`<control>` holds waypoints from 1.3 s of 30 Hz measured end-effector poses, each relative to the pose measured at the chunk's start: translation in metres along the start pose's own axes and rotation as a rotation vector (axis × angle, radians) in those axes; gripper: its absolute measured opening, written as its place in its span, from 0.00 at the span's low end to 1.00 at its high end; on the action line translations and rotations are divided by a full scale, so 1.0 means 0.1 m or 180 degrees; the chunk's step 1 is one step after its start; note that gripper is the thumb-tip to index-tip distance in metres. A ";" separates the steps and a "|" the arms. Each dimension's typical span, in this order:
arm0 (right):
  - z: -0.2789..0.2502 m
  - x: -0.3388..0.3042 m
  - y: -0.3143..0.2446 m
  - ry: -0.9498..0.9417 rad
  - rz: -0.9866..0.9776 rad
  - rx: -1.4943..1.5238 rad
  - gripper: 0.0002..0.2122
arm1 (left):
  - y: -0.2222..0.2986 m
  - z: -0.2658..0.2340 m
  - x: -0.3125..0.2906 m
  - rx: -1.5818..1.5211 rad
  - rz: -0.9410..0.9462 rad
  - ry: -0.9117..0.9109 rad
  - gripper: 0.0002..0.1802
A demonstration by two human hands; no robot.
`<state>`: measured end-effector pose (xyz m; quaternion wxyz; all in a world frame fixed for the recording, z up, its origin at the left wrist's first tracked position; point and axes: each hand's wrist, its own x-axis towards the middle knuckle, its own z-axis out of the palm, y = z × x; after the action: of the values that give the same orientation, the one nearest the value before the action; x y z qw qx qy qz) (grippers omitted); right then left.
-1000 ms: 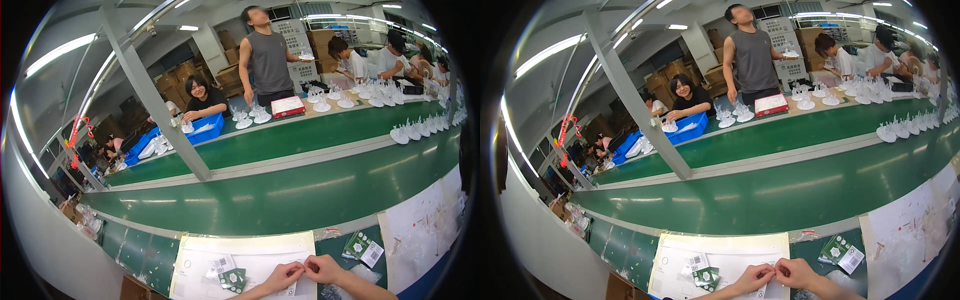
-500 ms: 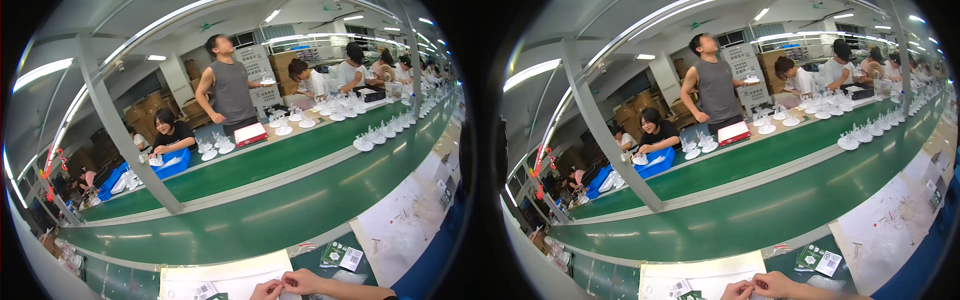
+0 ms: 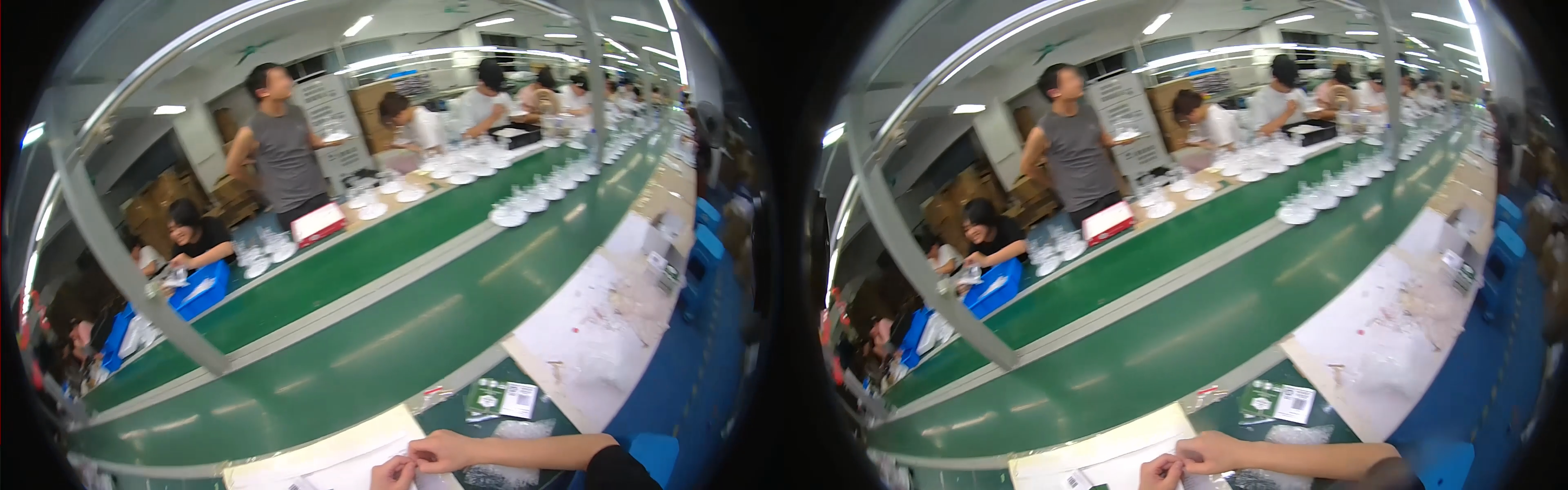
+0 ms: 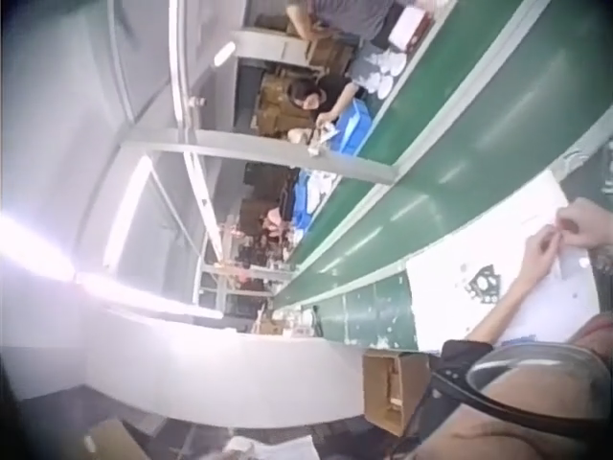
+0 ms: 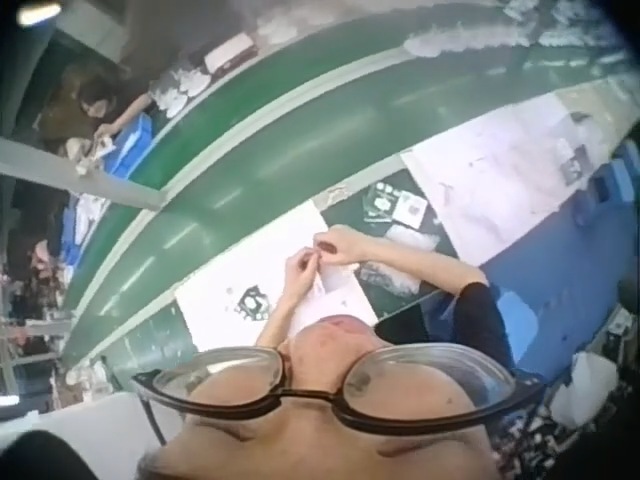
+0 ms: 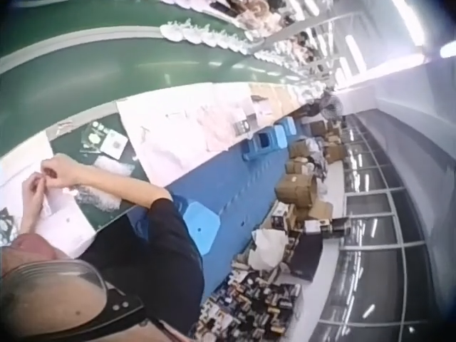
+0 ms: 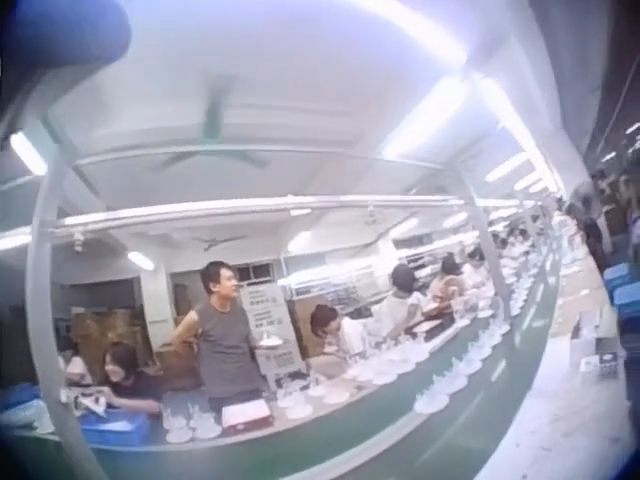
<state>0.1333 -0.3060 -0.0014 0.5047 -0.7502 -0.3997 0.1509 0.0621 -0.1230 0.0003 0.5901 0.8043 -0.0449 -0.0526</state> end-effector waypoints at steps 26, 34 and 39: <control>0.12 0.03 -0.08 0.0348 -0.0012 0.0223 0.13 | -0.09 -0.03 -0.03 -0.0381 -0.0017 0.0013 0.07; 0.14 0.08 -0.05 0.0435 -0.0284 0.0241 0.10 | -0.11 -0.09 -0.03 -0.0064 -0.0097 0.0010 0.07; 0.17 0.07 0.06 0.0454 -0.0476 0.0232 0.11 | -0.32 -0.22 -0.02 0.0507 -0.0261 -0.0335 0.08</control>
<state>0.1292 -0.2908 -0.0130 0.5686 -0.7082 -0.4119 0.0735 0.0637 -0.0926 -0.0241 0.5185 0.8460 -0.0470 -0.1152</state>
